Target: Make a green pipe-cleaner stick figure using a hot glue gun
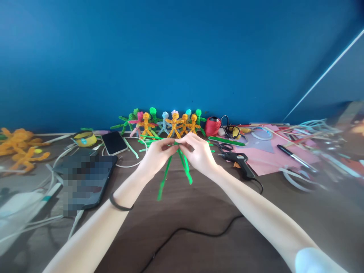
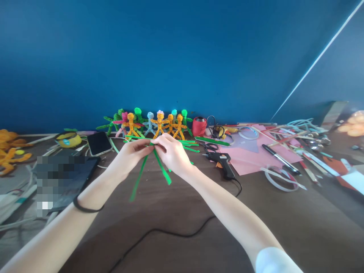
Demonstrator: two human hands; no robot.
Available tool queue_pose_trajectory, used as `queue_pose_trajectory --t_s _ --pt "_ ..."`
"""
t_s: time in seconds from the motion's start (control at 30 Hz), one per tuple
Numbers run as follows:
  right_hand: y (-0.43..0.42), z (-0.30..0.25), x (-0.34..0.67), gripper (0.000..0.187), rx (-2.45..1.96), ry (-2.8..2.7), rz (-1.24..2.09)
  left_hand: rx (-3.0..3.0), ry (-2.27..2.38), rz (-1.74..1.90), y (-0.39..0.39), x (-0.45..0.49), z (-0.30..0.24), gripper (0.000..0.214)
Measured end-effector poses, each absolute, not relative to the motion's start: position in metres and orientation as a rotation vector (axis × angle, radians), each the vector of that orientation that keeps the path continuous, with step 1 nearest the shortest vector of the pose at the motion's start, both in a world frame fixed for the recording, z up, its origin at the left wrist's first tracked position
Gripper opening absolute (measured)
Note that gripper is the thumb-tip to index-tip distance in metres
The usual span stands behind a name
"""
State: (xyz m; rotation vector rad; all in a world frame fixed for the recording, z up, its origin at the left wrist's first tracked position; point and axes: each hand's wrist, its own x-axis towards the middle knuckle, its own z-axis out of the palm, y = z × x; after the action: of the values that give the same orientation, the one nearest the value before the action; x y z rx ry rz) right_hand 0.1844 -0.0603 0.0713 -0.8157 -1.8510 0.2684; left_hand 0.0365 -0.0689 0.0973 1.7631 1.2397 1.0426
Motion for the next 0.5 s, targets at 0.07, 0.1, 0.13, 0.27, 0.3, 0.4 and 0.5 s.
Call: queue_pose_trajectory --t_s 0.07,0.1,0.13,0.27,0.3,0.4,0.5 --pt "-0.0603 0.0720 0.1843 0.012 -0.807 -1.845 0.289 1.757 1.230 1.047 -0.0689 0.0358 0.0981 0.026" --pt "-0.0605 0.0725 0.1843 0.012 -0.805 -1.841 0.304 1.757 1.229 1.045 -0.0689 0.0354 0.0986 0.026" --pt "-0.0607 0.0731 0.1843 0.012 -0.807 -1.834 0.322 1.761 1.235 1.043 -0.0688 0.0349 0.0991 0.026" --pt "-0.0622 0.0760 0.1839 0.015 -0.827 -1.819 0.418 1.815 1.266 1.018 -0.0686 0.0333 0.1020 0.022" --pt "-0.0627 0.0768 0.1838 0.016 -0.828 -1.818 0.435 1.833 1.277 1.014 -0.0687 0.0330 0.1027 0.021" --pt "-0.0635 0.0788 0.1839 0.018 -0.819 -1.816 0.468 1.893 1.315 0.997 -0.0690 0.0321 0.1048 0.020" --pt "-0.0634 0.0799 0.1845 0.018 -0.808 -1.811 0.502 1.957 1.337 0.976 -0.0693 0.0309 0.1062 0.022"
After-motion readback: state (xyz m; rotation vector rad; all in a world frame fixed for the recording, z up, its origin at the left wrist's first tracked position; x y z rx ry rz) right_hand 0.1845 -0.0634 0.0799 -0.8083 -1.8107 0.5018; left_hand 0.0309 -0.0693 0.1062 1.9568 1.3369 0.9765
